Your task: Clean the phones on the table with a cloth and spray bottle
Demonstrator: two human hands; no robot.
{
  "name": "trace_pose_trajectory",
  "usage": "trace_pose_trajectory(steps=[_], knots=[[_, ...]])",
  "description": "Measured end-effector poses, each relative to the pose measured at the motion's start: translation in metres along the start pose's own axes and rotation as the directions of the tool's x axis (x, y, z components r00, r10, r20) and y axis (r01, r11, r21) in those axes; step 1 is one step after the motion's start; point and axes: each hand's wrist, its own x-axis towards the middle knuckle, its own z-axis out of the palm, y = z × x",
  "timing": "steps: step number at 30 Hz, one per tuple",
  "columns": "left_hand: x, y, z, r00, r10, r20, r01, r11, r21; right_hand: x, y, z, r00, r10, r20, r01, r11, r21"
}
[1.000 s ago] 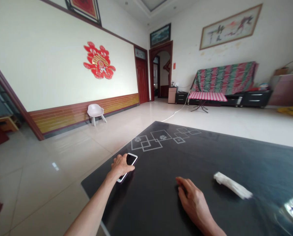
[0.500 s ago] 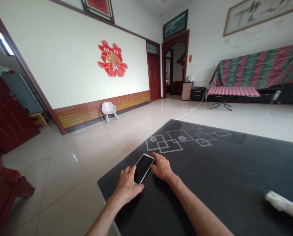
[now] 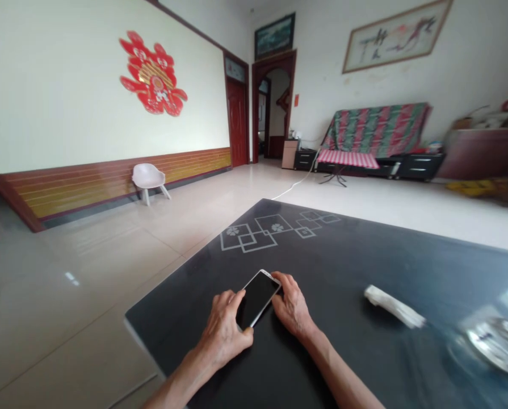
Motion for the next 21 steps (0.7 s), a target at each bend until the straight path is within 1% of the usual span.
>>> trace_pose_trajectory(steps=[2, 4, 6, 8, 11, 13, 15, 18, 21], knots=[[-0.002, 0.027, 0.011, 0.993, 0.095, 0.069, -0.091, 0.995, -0.05, -0.026, 0.017, -0.031, 0.998, 0.042, -0.042, -0.044, 0.998, -0.041], [-0.005, 0.054, 0.023, 0.974, 0.179, 0.138, -0.166, 0.981, -0.101, -0.05, 0.032, -0.061, 0.995, 0.069, -0.069, -0.074, 0.994, -0.081], [-0.008, 0.081, 0.034, 0.952, 0.238, 0.191, -0.214, 0.967, -0.137, -0.071, 0.045, -0.088, 0.993, 0.084, -0.087, -0.093, 0.989, -0.115], [-0.013, 0.106, 0.046, 0.934, 0.279, 0.223, -0.247, 0.955, -0.162, -0.088, 0.056, -0.11, 0.99, 0.099, -0.105, -0.114, 0.983, -0.144], [-0.023, 0.136, 0.063, 0.911, 0.33, 0.248, -0.286, 0.938, -0.197, -0.108, 0.068, -0.134, 0.981, 0.136, -0.14, -0.16, 0.97, -0.181], [-0.028, 0.149, 0.07, 0.9, 0.355, 0.255, -0.304, 0.928, -0.217, -0.118, 0.073, -0.145, 0.972, 0.165, -0.169, -0.198, 0.96, -0.199], [-0.028, 0.155, 0.074, 0.887, 0.382, 0.259, -0.326, 0.916, -0.234, -0.125, 0.076, -0.151, 0.963, 0.189, -0.191, -0.228, 0.951, -0.209], [-0.023, 0.154, 0.073, 0.862, 0.424, 0.279, -0.354, 0.896, -0.268, -0.13, 0.078, -0.153, 0.955, 0.209, -0.209, -0.253, 0.944, -0.211], [-0.018, 0.153, 0.072, 0.861, 0.419, 0.287, -0.345, 0.897, -0.275, -0.13, 0.078, -0.151, 0.95, 0.218, -0.225, -0.264, 0.944, -0.199]])
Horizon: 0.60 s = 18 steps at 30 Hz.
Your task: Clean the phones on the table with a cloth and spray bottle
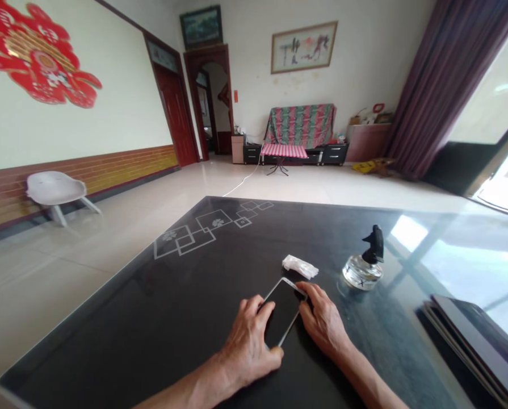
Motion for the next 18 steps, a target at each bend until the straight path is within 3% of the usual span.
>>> trace_pose_trajectory(steps=[4, 9, 14, 16, 18], knots=[[0.003, 0.006, 0.007, 1.0, -0.02, 0.005, 0.019, 1.0, 0.008, 0.0, -0.002, 0.004, 1.0, -0.001, -0.017, 0.001, 1.0, 0.012], [0.004, 0.005, 0.002, 0.986, -0.026, 0.168, 0.031, 0.999, -0.024, -0.001, -0.002, 0.006, 0.999, -0.039, -0.037, 0.038, 0.999, -0.013], [0.034, -0.014, -0.031, 0.92, 0.194, 0.34, -0.161, 0.979, -0.123, 0.001, -0.003, 0.005, 0.995, -0.051, -0.091, 0.051, 0.999, 0.003], [0.059, -0.021, -0.035, 0.959, 0.175, 0.225, -0.138, 0.976, -0.168, 0.003, -0.005, 0.002, 0.991, -0.011, -0.131, 0.015, 1.0, 0.023], [0.086, -0.026, -0.029, 0.994, 0.106, -0.037, -0.111, 0.979, -0.171, 0.004, -0.007, -0.003, 0.98, 0.036, -0.195, -0.03, 0.999, 0.037]])
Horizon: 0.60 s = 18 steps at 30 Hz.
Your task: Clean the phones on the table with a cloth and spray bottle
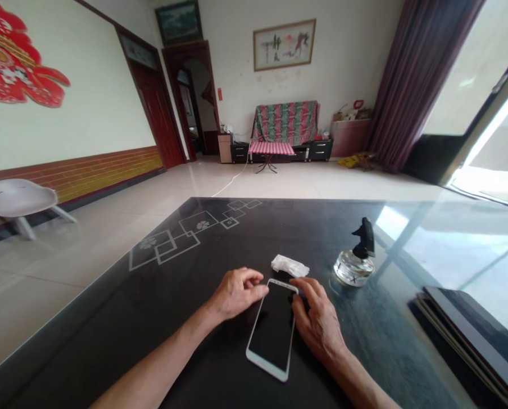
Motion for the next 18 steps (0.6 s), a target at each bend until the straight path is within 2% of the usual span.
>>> trace_pose_trajectory(steps=[2, 5, 9, 18], knots=[[0.022, -0.008, 0.014, 0.994, -0.003, -0.113, 0.004, 1.0, 0.004, 0.002, 0.0, -0.004, 0.997, 0.032, -0.073, -0.032, 0.999, -0.001], [0.04, -0.016, 0.035, 0.984, 0.055, -0.172, -0.053, 0.998, 0.015, 0.003, 0.005, -0.005, 0.985, 0.087, -0.152, -0.085, 0.996, 0.018], [0.047, -0.02, 0.048, 0.972, 0.162, -0.167, -0.158, 0.987, 0.039, 0.004, 0.015, -0.002, 0.963, 0.179, -0.203, -0.166, 0.983, 0.078], [0.078, -0.016, 0.057, 0.947, 0.291, -0.138, -0.298, 0.954, -0.033, 0.003, 0.025, 0.0, 0.944, 0.281, -0.171, -0.247, 0.949, 0.195]])
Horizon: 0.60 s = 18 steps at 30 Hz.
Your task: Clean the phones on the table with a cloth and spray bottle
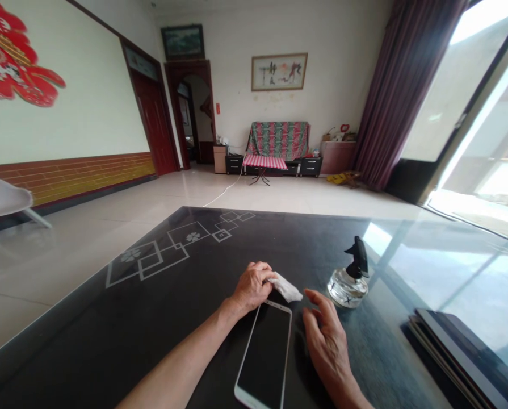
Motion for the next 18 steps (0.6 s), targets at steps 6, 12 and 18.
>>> trace_pose_trajectory(steps=[6, 12, 18], knots=[[-0.004, 0.006, -0.012, 0.997, 0.069, -0.037, -0.078, 0.946, -0.316, -0.004, -0.009, -0.001, 0.99, -0.127, -0.053, 0.129, 0.991, 0.032], [0.0, 0.011, -0.003, 0.993, 0.119, -0.007, -0.104, 0.837, -0.538, -0.005, -0.01, 0.001, 0.998, -0.049, -0.028, 0.052, 0.993, 0.11], [-0.002, 0.021, 0.0, 0.982, 0.183, -0.048, -0.182, 0.843, -0.505, -0.001, -0.016, -0.002, 0.986, 0.168, -0.008, -0.163, 0.966, 0.199]])
